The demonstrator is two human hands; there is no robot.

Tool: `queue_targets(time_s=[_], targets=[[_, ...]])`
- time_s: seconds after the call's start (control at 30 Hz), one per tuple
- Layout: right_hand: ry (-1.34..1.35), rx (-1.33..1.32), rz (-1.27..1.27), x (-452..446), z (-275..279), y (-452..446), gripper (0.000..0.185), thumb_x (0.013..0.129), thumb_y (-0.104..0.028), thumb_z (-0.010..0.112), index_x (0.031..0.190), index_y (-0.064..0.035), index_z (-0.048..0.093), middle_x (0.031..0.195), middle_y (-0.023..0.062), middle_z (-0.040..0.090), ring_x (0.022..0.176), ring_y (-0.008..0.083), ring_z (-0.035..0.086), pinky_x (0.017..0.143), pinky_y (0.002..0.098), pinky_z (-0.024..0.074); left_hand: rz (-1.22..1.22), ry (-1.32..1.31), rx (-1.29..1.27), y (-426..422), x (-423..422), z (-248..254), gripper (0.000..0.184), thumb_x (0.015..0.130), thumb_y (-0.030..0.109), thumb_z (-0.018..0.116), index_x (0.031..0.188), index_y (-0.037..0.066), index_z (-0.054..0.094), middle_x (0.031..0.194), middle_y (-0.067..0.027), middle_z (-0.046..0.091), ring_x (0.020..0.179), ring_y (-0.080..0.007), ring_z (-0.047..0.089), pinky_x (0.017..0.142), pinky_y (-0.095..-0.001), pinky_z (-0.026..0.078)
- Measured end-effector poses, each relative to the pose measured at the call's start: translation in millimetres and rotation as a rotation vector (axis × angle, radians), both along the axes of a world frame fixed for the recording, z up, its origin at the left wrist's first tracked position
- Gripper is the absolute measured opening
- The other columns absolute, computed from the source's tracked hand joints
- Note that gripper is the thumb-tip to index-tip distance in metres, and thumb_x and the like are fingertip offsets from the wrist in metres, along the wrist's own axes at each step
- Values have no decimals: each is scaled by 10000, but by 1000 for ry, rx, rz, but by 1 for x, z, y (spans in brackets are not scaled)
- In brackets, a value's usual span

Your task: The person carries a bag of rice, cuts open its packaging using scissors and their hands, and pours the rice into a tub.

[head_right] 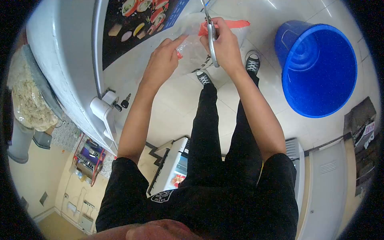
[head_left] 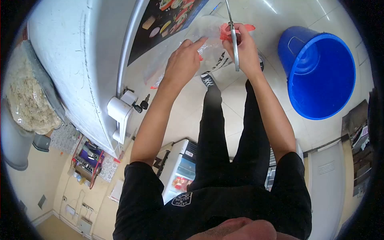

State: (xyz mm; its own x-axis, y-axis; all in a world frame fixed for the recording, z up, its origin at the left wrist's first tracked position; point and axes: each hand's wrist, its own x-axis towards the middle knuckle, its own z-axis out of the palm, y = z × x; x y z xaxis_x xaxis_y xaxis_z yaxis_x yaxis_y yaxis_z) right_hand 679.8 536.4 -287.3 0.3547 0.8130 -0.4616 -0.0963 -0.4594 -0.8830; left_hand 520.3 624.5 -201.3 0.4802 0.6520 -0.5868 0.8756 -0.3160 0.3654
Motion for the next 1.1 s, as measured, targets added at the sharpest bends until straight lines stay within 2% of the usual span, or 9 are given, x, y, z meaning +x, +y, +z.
queue_targets(time_s=[0.1,0.3,0.4,0.5,0.6,0.77,0.87,0.97,1.1], targets=[[-26,-12,57,15,4,8,373,826,-169,726,1143,-39,579,855,160,706,725,265,684,694,355,519,5,-26,-10,3,10,7,352,909,11,446,1155,75,689,957,-184,615,909,-377,623,846,-463,490],[-50,15,65,22,-2,9,367,847,-208,733,1128,-31,577,883,172,712,767,303,695,731,372,527,45,-102,-60,6,13,-6,279,912,23,453,1037,41,702,901,-165,636,731,-279,670,722,-396,511],[-36,30,55,16,-2,6,376,848,-241,752,1107,-35,575,898,164,716,786,303,696,740,380,525,215,-223,-66,-3,15,-9,223,926,66,489,991,35,700,801,-133,658,625,-195,643,629,-360,494],[-10,-58,85,11,8,4,391,843,-260,771,1093,-39,567,889,150,714,794,303,697,741,393,524,314,-183,-17,-6,20,-6,163,944,97,532,1011,38,669,685,-90,637,584,-123,573,572,-312,455],[-53,-100,72,2,13,7,426,835,-266,783,1113,-44,548,863,146,706,791,312,697,735,412,523,376,-243,-44,-6,19,-12,135,960,93,540,1053,45,625,614,-48,557,579,-81,489,565,-274,418],[-268,-107,145,-19,-31,10,506,816,-292,810,1150,-52,516,842,145,692,780,334,687,727,436,519,390,-382,-106,-8,16,-11,120,967,52,531,1067,53,597,613,-21,501,573,-72,435,563,-260,401],[-423,-143,70,-12,-51,16,526,829,-314,801,1183,-55,510,834,144,685,770,342,682,715,445,513,351,-390,-67,-15,9,-18,122,967,27,508,1033,54,607,612,-8,491,575,-69,432,566,-258,402],[-399,-167,-36,-2,-17,25,443,827,-193,746,1171,-44,511,772,178,652,704,392,631,689,438,500,395,-384,-67,-16,9,-20,180,960,25,489,1049,63,641,625,-26,499,578,-68,438,580,-258,419],[-251,-93,15,1,-8,15,448,817,-128,728,1203,-53,514,814,131,646,733,281,637,720,386,499,256,-116,-120,-2,16,1,338,946,62,464,1199,117,681,685,-105,572,564,-119,491,625,-296,474]])
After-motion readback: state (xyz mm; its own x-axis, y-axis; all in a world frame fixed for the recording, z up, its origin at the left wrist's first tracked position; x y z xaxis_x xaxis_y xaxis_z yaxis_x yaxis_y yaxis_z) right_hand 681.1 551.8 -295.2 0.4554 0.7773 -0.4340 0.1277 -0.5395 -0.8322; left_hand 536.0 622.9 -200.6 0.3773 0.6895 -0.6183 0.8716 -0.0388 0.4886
